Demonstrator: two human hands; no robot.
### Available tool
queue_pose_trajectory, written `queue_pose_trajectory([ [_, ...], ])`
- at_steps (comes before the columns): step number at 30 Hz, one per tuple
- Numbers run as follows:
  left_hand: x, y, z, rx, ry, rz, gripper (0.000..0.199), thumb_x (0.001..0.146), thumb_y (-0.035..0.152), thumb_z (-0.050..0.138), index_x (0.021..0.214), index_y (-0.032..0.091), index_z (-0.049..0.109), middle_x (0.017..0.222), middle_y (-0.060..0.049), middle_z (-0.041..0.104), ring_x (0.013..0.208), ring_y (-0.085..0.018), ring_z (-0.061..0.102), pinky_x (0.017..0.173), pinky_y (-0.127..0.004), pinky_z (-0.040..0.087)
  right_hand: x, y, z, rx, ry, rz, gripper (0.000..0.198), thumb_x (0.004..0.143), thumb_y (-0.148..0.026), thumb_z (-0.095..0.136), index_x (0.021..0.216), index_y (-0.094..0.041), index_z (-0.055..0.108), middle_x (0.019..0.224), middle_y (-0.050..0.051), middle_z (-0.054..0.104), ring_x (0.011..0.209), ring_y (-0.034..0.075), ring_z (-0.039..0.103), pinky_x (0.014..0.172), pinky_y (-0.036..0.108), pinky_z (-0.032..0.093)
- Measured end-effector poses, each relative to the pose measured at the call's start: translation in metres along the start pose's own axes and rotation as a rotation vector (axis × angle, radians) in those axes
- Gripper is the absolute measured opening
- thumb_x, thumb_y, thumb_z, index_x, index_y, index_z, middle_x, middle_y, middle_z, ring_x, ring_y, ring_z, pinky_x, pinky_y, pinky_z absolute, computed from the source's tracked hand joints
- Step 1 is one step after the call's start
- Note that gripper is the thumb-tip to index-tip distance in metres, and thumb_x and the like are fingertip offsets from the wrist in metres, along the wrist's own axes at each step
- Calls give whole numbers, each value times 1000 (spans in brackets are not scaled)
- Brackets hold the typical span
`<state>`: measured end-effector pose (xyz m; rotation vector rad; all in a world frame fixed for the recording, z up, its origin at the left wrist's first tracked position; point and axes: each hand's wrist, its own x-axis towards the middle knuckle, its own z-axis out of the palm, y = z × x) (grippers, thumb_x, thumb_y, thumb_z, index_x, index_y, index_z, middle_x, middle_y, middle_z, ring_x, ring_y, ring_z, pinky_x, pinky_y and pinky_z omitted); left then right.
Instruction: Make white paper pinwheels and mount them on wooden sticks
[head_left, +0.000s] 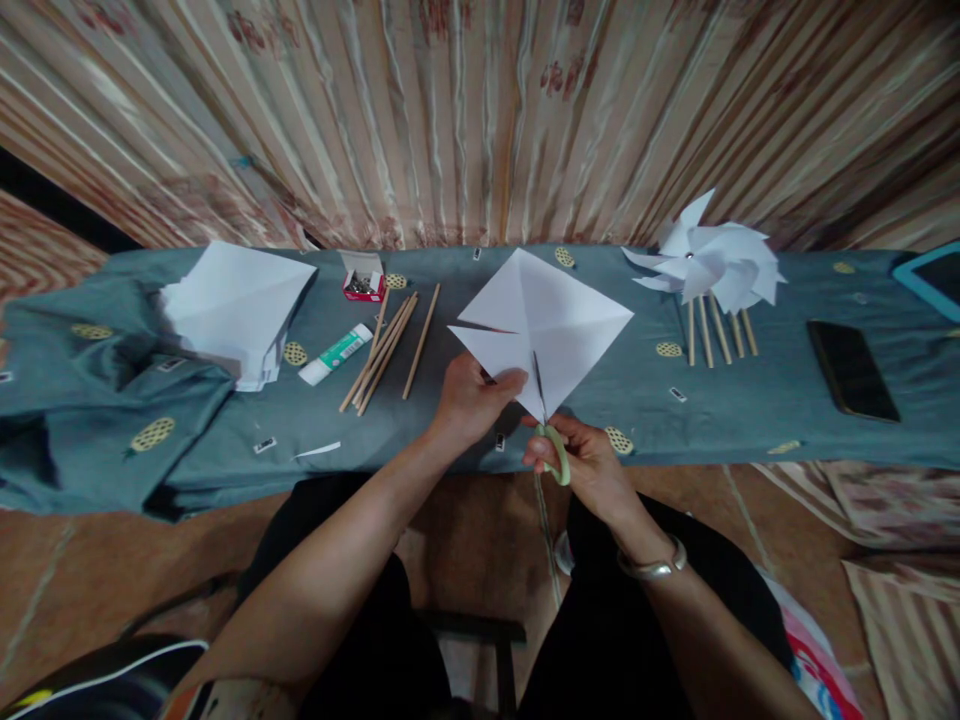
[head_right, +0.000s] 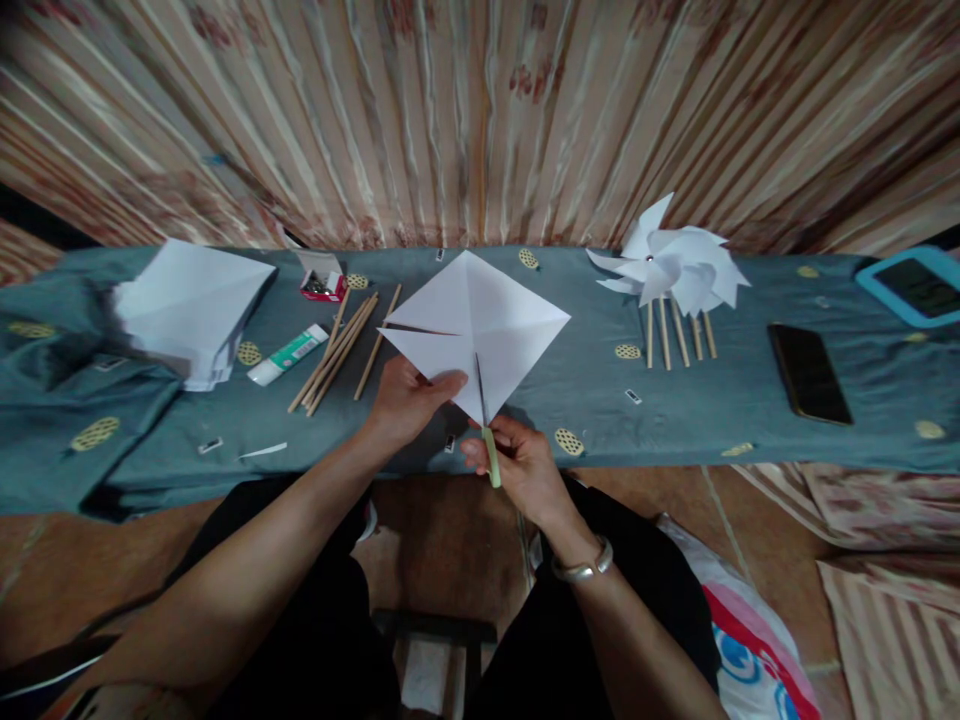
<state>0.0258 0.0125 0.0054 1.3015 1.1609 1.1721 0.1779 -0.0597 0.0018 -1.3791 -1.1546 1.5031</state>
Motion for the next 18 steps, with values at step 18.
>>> queue_pose_trajectory([
  [18, -5, 2, 1, -46, -52, -9, 7, 66, 22, 66, 70, 17, 63, 63, 2, 61, 58, -11, 52, 58, -24, 44, 0, 1, -1, -34, -3, -43, 49, 66, -67, 76, 80, -21, 73, 58, -1, 65, 49, 13, 56, 49, 25, 48],
])
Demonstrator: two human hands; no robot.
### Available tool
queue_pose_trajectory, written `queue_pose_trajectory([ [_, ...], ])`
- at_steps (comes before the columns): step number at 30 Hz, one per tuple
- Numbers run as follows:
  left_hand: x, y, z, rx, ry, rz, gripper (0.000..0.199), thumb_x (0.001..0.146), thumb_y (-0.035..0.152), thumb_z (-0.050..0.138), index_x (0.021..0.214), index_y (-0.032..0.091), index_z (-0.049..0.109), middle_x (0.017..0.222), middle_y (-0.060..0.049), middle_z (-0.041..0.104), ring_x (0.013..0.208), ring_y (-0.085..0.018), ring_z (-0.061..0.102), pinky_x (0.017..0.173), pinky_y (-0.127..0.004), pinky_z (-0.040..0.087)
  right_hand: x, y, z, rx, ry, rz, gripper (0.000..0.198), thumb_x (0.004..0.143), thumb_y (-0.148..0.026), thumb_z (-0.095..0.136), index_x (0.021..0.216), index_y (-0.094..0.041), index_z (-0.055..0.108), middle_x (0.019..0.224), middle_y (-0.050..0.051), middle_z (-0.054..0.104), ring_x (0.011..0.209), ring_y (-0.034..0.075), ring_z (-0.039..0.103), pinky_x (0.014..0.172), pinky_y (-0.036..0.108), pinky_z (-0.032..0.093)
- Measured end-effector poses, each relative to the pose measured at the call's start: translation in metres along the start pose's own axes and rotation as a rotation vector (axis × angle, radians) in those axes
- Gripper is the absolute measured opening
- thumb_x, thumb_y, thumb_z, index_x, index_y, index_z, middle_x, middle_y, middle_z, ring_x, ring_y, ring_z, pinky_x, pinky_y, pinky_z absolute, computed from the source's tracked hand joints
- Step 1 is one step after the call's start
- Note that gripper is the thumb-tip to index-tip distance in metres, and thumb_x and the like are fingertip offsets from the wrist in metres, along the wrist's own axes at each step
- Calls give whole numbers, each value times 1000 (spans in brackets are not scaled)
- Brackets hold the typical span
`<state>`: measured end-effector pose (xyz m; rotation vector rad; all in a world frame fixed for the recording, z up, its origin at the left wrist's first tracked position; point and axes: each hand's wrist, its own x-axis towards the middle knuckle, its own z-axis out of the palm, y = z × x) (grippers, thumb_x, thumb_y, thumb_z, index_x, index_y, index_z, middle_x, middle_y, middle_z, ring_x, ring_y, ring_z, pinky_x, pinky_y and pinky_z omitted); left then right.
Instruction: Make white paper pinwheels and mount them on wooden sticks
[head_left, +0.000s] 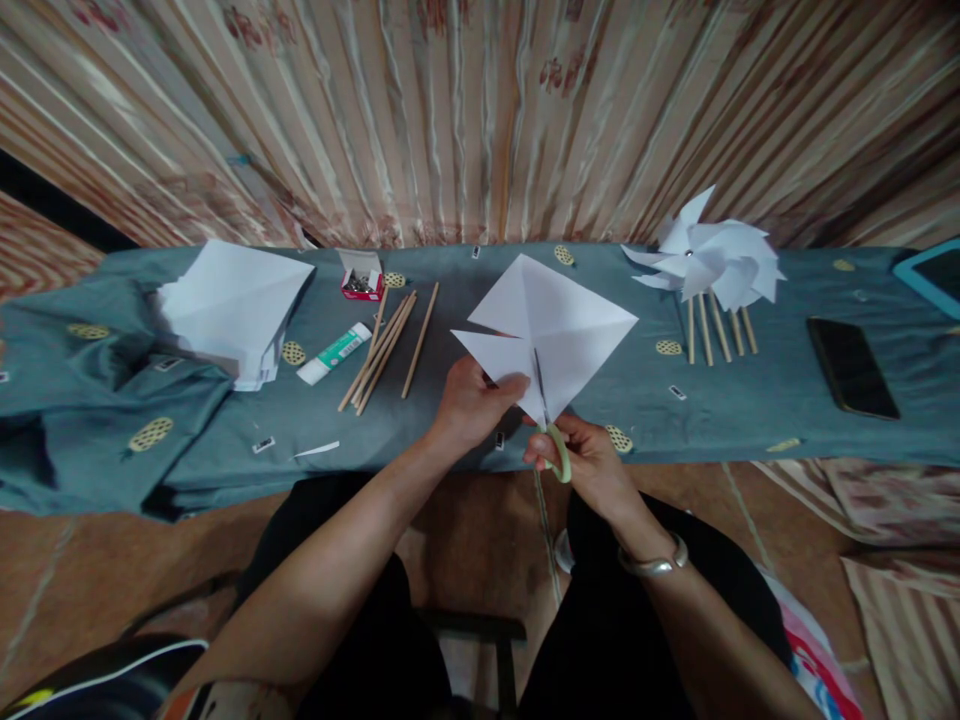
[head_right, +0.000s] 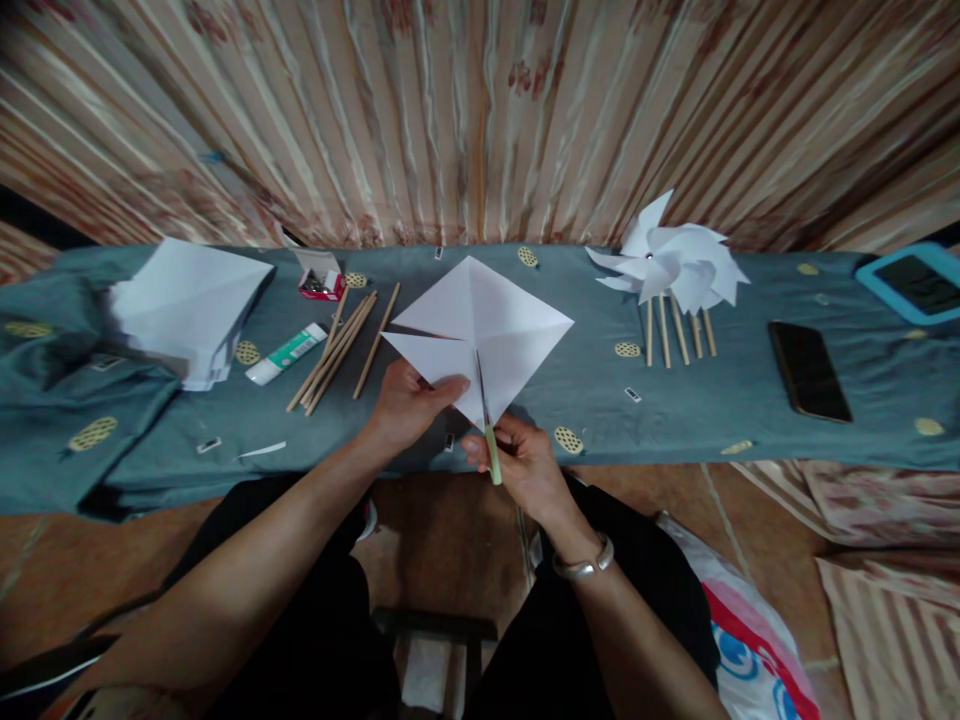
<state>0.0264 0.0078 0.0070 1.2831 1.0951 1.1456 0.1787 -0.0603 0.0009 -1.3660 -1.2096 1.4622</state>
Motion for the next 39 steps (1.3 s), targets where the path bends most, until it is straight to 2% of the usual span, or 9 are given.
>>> queue_pose_trajectory([
  [6, -1, 1, 1, -32, -17, 11, 9, 65, 22, 66, 71, 16, 62, 62, 3, 60, 57, -11, 52, 57, -23, 44, 0, 0, -2, -33, -2, -4, 45, 66, -63, 77, 79, -20, 72, 54, -2, 62, 51, 14, 57, 49, 25, 48],
  [14, -1, -1, 1, -26, -1, 16, 11, 66, 21, 67, 74, 16, 63, 67, 2, 62, 61, -11, 54, 59, -23, 45, 1, -2, 1, 49, 17, 23, 40, 61, -57, 83, 73, -21, 72, 51, -3, 61, 47, 11, 55, 47, 23, 47],
  [21, -2, -4, 0, -45, -18, 39, 11, 68, 23, 67, 74, 17, 61, 64, 4, 58, 58, -10, 52, 59, -23, 44, 0, -2, 1, -2, 28, 20, 42, 63, -61, 80, 73, -21, 72, 52, -2, 63, 47, 12, 57, 46, 23, 48],
  [33, -4, 2, 1, -20, -25, -17, 6, 66, 20, 65, 68, 18, 60, 59, 4, 61, 53, -11, 54, 54, -23, 44, 0, -4, 0, 3, 38, 42, 41, 60, -59, 83, 70, -21, 72, 50, -3, 61, 45, 12, 52, 45, 24, 46],
  [39, -3, -1, 0, -72, -38, 44, 14, 66, 21, 65, 80, 17, 64, 64, 5, 61, 56, -10, 54, 56, -22, 44, 1, 2, -1, 61, 38, 67, 38, 58, -55, 86, 66, -21, 72, 49, -3, 61, 45, 11, 53, 44, 22, 43],
])
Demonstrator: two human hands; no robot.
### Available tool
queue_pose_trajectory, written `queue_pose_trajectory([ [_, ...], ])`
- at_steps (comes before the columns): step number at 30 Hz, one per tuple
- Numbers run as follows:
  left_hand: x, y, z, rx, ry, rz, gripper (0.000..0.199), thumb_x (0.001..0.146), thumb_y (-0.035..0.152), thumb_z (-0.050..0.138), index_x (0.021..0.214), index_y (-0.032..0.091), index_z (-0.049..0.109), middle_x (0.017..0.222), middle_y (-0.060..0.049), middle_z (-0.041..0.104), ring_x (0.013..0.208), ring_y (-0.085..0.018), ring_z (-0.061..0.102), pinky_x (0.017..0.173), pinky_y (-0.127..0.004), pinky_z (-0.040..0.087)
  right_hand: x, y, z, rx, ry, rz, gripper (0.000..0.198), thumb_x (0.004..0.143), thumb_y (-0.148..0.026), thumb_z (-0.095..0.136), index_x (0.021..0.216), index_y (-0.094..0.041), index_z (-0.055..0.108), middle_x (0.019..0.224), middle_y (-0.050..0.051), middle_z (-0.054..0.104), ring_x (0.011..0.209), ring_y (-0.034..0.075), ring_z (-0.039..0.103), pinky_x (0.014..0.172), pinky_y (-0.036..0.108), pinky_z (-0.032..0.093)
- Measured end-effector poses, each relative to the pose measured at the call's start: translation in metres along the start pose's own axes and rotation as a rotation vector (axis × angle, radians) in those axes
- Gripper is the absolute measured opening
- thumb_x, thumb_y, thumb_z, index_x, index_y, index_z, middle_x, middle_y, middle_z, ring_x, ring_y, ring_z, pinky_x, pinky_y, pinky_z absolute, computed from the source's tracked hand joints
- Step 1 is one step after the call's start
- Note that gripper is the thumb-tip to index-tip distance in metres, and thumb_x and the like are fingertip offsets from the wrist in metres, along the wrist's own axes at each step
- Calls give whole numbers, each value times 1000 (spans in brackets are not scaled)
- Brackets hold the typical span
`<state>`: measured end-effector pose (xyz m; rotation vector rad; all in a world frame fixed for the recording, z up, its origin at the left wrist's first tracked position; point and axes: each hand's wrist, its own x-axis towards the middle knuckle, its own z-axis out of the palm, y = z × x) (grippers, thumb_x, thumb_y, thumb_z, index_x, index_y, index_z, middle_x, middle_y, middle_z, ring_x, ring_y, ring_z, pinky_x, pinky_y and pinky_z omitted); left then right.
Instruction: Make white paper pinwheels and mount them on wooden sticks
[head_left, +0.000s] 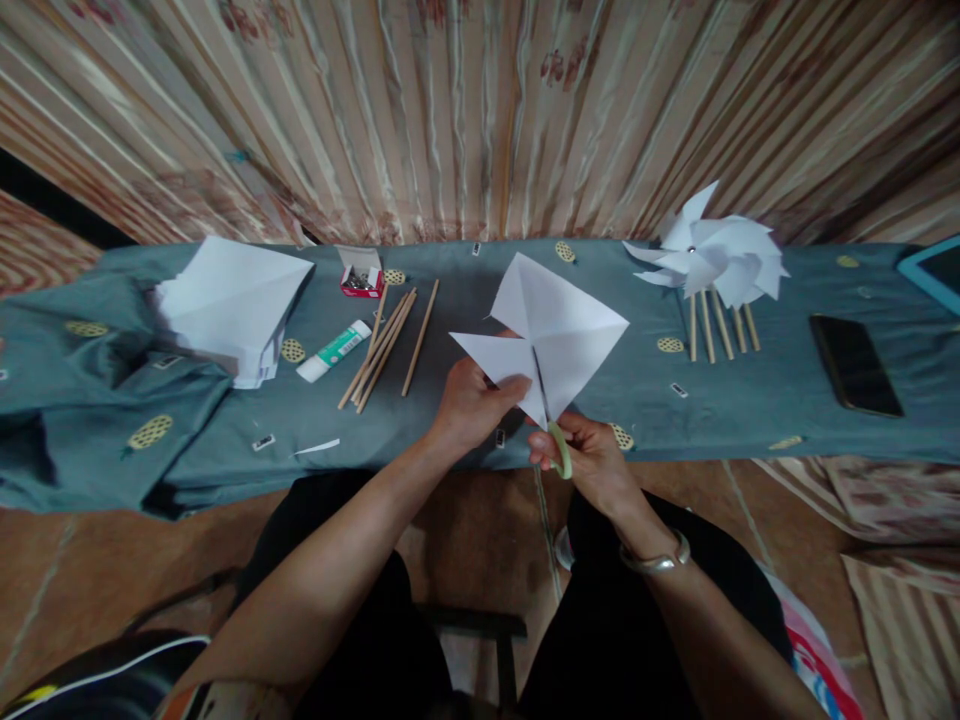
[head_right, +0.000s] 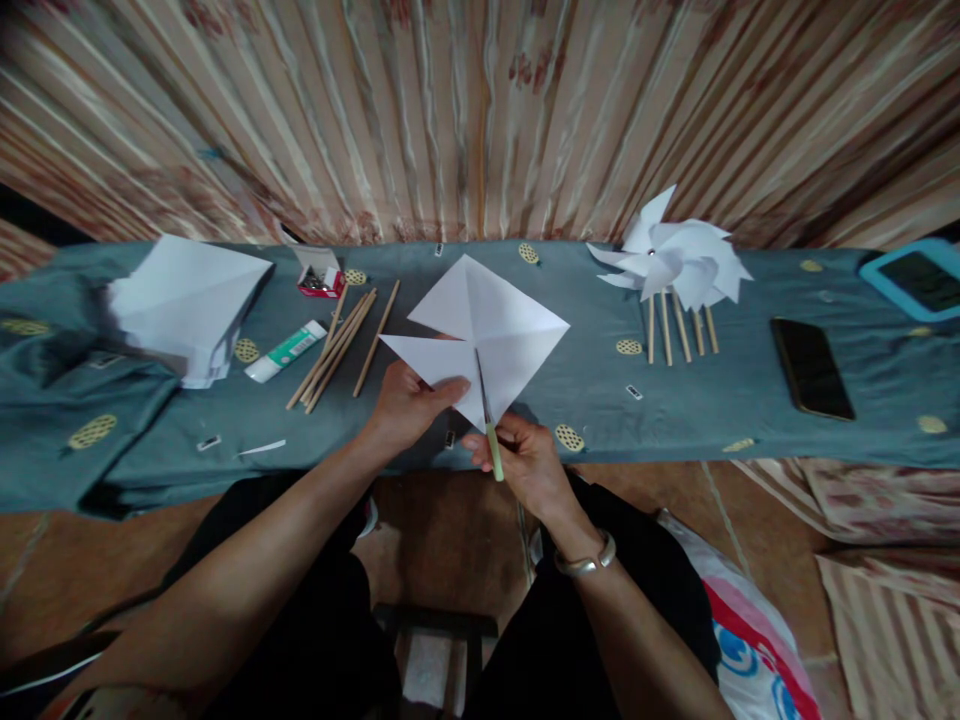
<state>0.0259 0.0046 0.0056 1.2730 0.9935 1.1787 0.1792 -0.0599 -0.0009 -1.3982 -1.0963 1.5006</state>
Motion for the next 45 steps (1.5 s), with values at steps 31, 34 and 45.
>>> queue_pose_trajectory([
  [31, -1, 11, -23, -9, -78, -285, 16, 51, 20, 65, 67, 16, 66, 62, 3, 62, 58, -14, 54, 55, -24, 42, 6, -15, -87, 136, 344, -181, 59, 66, -74, 71, 97, -24, 69, 84, 4, 75, 68, 18, 65, 59, 30, 47],
  [34, -4, 10, -18, 133, -172, -250, 10, 52, 17, 60, 62, 17, 63, 57, 5, 55, 54, -11, 48, 49, -21, 35, 14, -19, -84, 181, 239, -113, 68, 59, -83, 68, 92, -23, 69, 78, 4, 74, 63, 18, 64, 55, 29, 48],
  [45, -6, 3, -11, -15, -250, -331, 15, 58, 25, 72, 68, 16, 66, 63, 1, 64, 57, -12, 57, 56, -22, 43, 14, -12, -61, 178, 222, 22, 35, 51, -39, 93, 73, -21, 72, 65, -3, 73, 55, 12, 62, 54, 24, 49],
])
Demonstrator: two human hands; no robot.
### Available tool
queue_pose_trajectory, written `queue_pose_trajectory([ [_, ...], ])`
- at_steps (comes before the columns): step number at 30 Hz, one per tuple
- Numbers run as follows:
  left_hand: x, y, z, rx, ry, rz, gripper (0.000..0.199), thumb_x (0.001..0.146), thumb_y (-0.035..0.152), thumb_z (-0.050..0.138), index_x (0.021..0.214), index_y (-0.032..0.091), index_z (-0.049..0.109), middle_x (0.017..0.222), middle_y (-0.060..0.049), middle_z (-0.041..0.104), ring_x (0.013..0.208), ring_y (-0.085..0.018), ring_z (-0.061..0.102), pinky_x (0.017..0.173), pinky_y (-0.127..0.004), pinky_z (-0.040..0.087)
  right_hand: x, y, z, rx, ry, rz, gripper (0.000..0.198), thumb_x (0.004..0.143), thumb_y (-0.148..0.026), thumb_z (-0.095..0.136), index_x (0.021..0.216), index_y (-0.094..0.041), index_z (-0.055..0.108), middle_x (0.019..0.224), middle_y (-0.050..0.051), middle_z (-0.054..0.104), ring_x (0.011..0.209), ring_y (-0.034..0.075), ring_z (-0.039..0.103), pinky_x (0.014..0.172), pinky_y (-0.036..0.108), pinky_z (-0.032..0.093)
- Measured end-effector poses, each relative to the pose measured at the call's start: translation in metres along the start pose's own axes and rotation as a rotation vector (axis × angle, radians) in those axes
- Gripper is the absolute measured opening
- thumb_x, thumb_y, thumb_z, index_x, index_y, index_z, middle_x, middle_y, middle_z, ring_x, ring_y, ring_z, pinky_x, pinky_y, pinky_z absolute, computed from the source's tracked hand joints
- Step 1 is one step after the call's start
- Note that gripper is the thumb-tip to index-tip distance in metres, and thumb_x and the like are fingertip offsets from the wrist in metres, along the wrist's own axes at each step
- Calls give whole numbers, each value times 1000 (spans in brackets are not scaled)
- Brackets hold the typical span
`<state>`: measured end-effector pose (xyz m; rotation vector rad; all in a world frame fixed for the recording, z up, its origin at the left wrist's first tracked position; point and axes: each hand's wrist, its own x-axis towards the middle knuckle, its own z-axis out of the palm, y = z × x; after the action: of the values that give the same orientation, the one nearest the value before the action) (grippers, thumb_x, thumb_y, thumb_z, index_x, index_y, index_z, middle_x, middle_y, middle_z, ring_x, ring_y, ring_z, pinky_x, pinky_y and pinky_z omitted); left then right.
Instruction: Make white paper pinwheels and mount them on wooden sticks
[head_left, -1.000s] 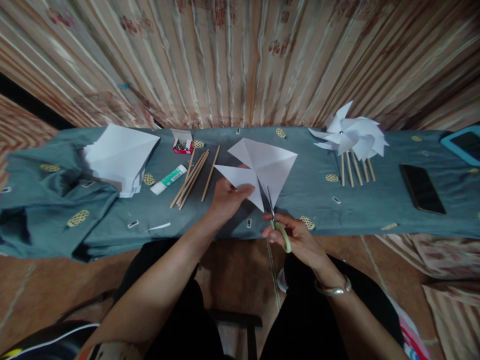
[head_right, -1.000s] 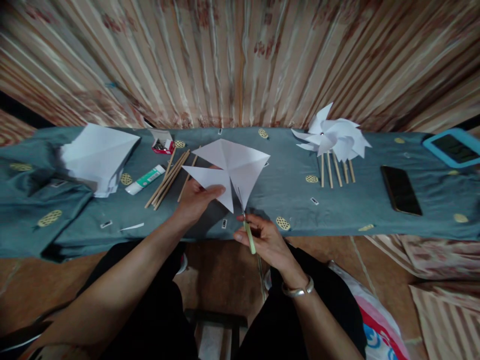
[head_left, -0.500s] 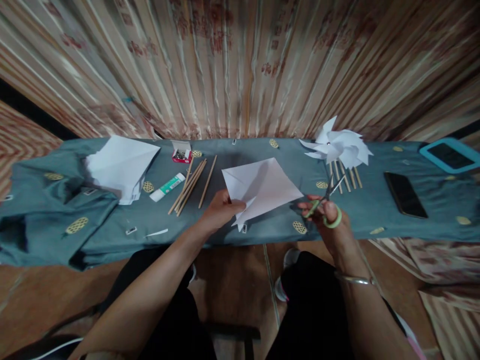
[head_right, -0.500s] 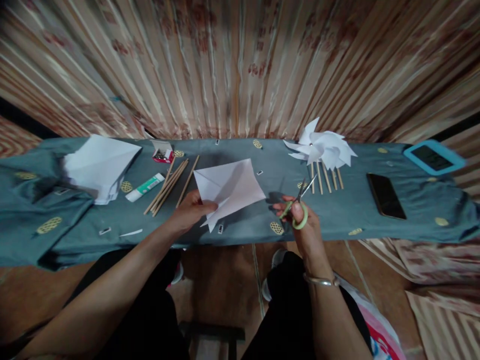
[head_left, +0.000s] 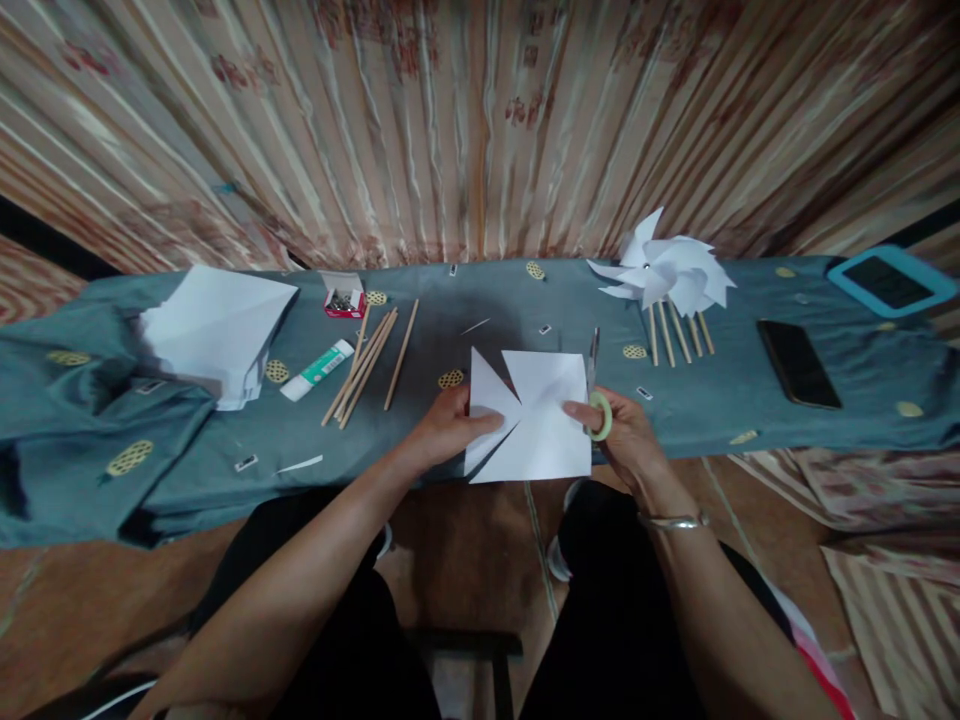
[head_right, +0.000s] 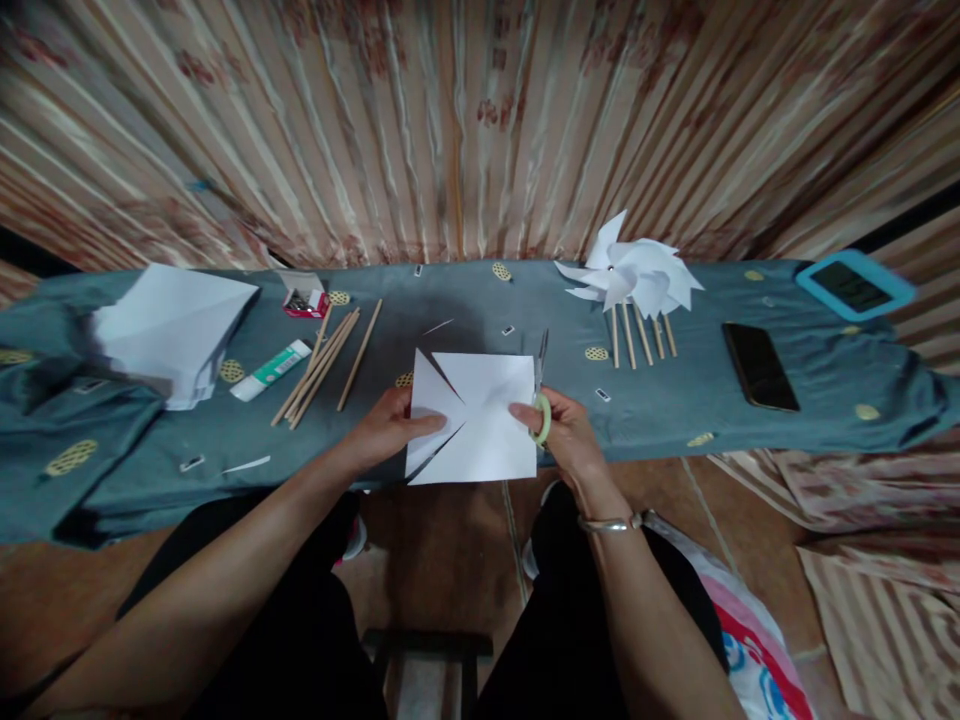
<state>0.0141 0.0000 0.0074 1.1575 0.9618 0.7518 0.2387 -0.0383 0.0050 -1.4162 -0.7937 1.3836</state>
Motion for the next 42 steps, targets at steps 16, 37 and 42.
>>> queue_pose_trajectory([
  [16, 9, 5, 42, -695, 177, -52, 42, 70, 34, 84, 104, 18, 66, 112, -8, 72, 110, -26, 65, 95, -39, 53, 21, 6, 42, 347, 191, -218, 32, 58, -27, 87, 82, -18, 69, 80, -1, 76, 68, 16, 67, 70, 32, 55],
  [37, 23, 34, 3, -881, 592, 8, 15, 97, 22, 54, 105, 15, 64, 78, -1, 73, 74, -14, 70, 84, -28, 56, -36, 8, 18, -266, -548, 44, 62, 75, -72, 66, 104, -16, 65, 84, 8, 74, 69, 16, 63, 61, 29, 47],
  [42, 23, 32, 9, -867, 561, 13, 13, 96, 20, 54, 102, 17, 65, 78, 0, 72, 81, -15, 71, 90, -31, 55, -35, 8, 23, -311, -534, 52, 60, 73, -70, 70, 103, -17, 65, 81, 6, 72, 69, 15, 62, 64, 27, 48],
])
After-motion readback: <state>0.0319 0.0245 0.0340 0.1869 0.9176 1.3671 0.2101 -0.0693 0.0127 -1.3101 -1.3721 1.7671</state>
